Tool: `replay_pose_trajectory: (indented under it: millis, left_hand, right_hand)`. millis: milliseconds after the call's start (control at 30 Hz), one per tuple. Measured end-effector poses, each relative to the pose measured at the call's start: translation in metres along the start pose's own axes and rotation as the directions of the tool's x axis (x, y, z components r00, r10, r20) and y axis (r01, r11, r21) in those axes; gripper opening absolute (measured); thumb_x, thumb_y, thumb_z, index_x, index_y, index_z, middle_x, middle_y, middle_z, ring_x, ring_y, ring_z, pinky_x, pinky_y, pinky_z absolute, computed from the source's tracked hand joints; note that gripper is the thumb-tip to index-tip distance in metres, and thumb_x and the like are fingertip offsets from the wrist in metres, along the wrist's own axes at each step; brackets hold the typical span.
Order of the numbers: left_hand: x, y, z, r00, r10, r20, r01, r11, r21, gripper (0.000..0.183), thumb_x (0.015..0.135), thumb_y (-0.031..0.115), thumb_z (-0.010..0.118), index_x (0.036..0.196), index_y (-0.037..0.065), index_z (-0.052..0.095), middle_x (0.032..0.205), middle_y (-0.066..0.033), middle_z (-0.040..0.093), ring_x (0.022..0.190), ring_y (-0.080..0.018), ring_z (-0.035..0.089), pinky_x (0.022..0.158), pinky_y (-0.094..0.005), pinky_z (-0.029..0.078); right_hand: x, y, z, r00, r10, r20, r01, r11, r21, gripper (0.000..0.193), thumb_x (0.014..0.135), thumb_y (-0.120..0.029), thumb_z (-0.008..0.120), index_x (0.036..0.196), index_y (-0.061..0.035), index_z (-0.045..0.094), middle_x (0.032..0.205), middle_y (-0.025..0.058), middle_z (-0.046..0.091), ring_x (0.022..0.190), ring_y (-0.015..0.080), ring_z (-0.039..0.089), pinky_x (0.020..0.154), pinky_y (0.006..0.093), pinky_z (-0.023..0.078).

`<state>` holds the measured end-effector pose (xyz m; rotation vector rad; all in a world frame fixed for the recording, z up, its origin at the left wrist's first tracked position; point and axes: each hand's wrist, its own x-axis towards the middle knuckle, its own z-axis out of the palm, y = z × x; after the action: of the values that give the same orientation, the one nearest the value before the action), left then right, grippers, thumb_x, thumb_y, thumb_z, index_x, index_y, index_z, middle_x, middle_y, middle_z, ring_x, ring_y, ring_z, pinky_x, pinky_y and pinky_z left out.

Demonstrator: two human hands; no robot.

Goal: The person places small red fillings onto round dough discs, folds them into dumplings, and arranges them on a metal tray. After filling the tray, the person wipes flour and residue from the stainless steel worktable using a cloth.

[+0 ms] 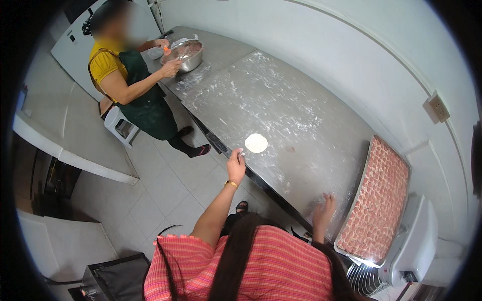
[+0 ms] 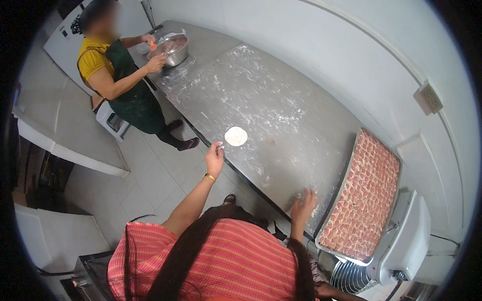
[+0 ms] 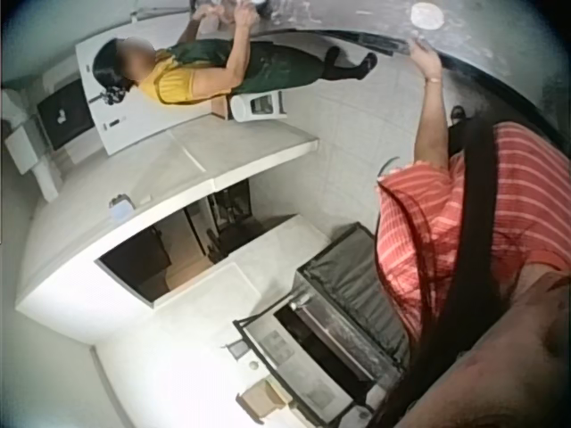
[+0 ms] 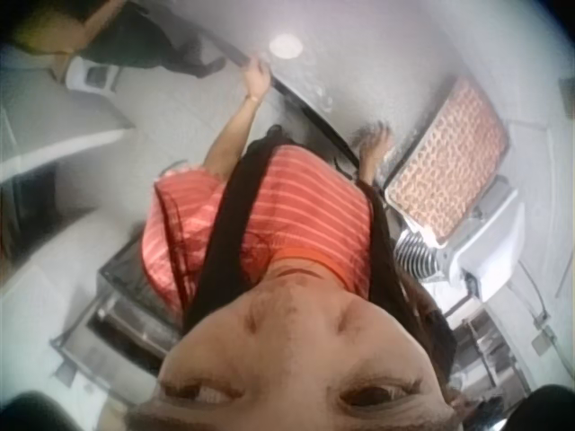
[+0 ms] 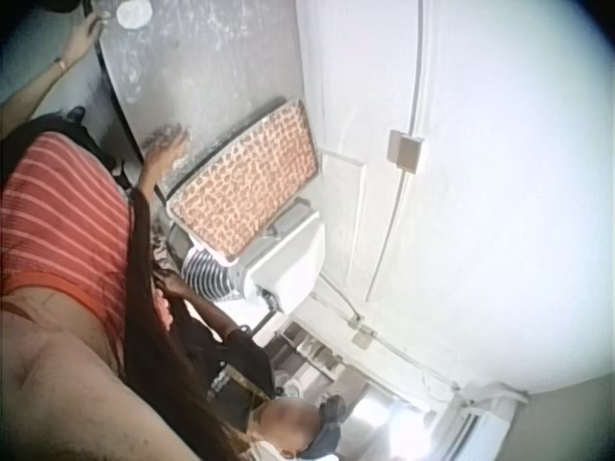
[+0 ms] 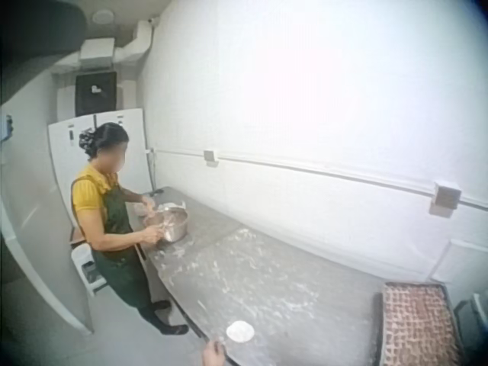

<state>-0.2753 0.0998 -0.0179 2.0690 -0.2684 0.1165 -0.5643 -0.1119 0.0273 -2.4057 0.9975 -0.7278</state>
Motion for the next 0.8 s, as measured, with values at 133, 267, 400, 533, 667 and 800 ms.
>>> replay_pose_trajectory:
  millis: [133, 267, 400, 533, 667, 800]
  left_hand:
    - [0.0, -0.003, -0.004, 0.998, 0.061, 0.024, -0.061, 0.998, 0.003, 0.028, 0.079, 0.002, 0.052, 0.107, 0.005, 0.053, 0.091, -0.0172, 0.062, 0.08, -0.032, 0.06, 0.071, -0.0382, 0.047]
    - [0.0, -0.003, -0.006, 0.994, 0.108, 0.024, -0.105, 0.99, -0.098, 0.027, 0.08, 0.001, 0.05, 0.107, 0.004, 0.053, 0.096, -0.0165, 0.061, 0.083, -0.0312, 0.061, 0.074, -0.0372, 0.047]
    - [0.0, -0.002, -0.006, 0.995, 0.088, 0.052, -0.083, 0.992, -0.091, 0.024, 0.08, 0.0, 0.049, 0.104, 0.003, 0.053, 0.101, -0.0157, 0.061, 0.088, -0.0304, 0.061, 0.077, -0.0354, 0.048]
    - [-0.001, -0.002, -0.007, 0.987, 0.161, 0.014, -0.159, 0.983, -0.091, 0.02, 0.08, 0.001, 0.048, 0.1, 0.003, 0.053, 0.104, -0.0144, 0.06, 0.09, -0.0303, 0.06, 0.078, -0.0344, 0.048]
    - [0.0, -0.004, -0.006, 0.986, 0.162, 0.03, -0.16, 0.985, -0.071, 0.02, 0.08, 0.0, 0.048, 0.099, 0.003, 0.053, 0.105, -0.0137, 0.06, 0.09, -0.0304, 0.06, 0.078, -0.0342, 0.048]
    - [0.0, -0.007, -0.005, 0.984, 0.174, 0.024, -0.172, 0.982, -0.076, 0.018, 0.081, 0.0, 0.048, 0.098, 0.002, 0.053, 0.106, -0.0139, 0.06, 0.09, -0.0292, 0.06, 0.077, -0.0331, 0.048]
  right_hand:
    - [-0.007, -0.009, 0.028, 0.997, -0.063, 0.035, 0.063, 0.998, -0.019, 0.038, 0.079, -0.008, 0.056, 0.116, -0.002, 0.049, 0.128, 0.021, 0.043, 0.12, 0.0381, 0.038, 0.101, 0.0463, 0.029]
    - [-0.01, -0.006, 0.031, 0.993, -0.113, 0.046, 0.117, 0.988, -0.1, 0.039, 0.081, -0.012, 0.055, 0.118, -0.0017, 0.048, 0.128, 0.0214, 0.042, 0.119, 0.0378, 0.038, 0.1, 0.0477, 0.029]
    - [-0.009, -0.008, 0.029, 0.992, -0.118, 0.053, 0.124, 0.986, -0.11, 0.04, 0.081, -0.013, 0.055, 0.119, -0.002, 0.047, 0.129, 0.0213, 0.042, 0.119, 0.0382, 0.039, 0.1, 0.049, 0.028]
    - [-0.008, -0.011, 0.027, 0.993, -0.11, 0.045, 0.114, 0.988, -0.104, 0.04, 0.081, -0.012, 0.055, 0.118, -0.002, 0.047, 0.128, 0.0213, 0.042, 0.118, 0.0386, 0.04, 0.099, 0.0488, 0.029]
    - [-0.008, -0.011, 0.026, 0.993, -0.109, 0.046, 0.113, 0.989, -0.094, 0.039, 0.08, -0.012, 0.056, 0.117, -0.002, 0.048, 0.128, 0.0212, 0.042, 0.117, 0.0392, 0.04, 0.099, 0.0481, 0.03]
    - [-0.007, -0.011, 0.026, 0.994, -0.104, 0.043, 0.108, 0.989, -0.098, 0.039, 0.079, -0.011, 0.056, 0.116, -0.0019, 0.049, 0.128, 0.0208, 0.043, 0.116, 0.0395, 0.041, 0.098, 0.0474, 0.031]
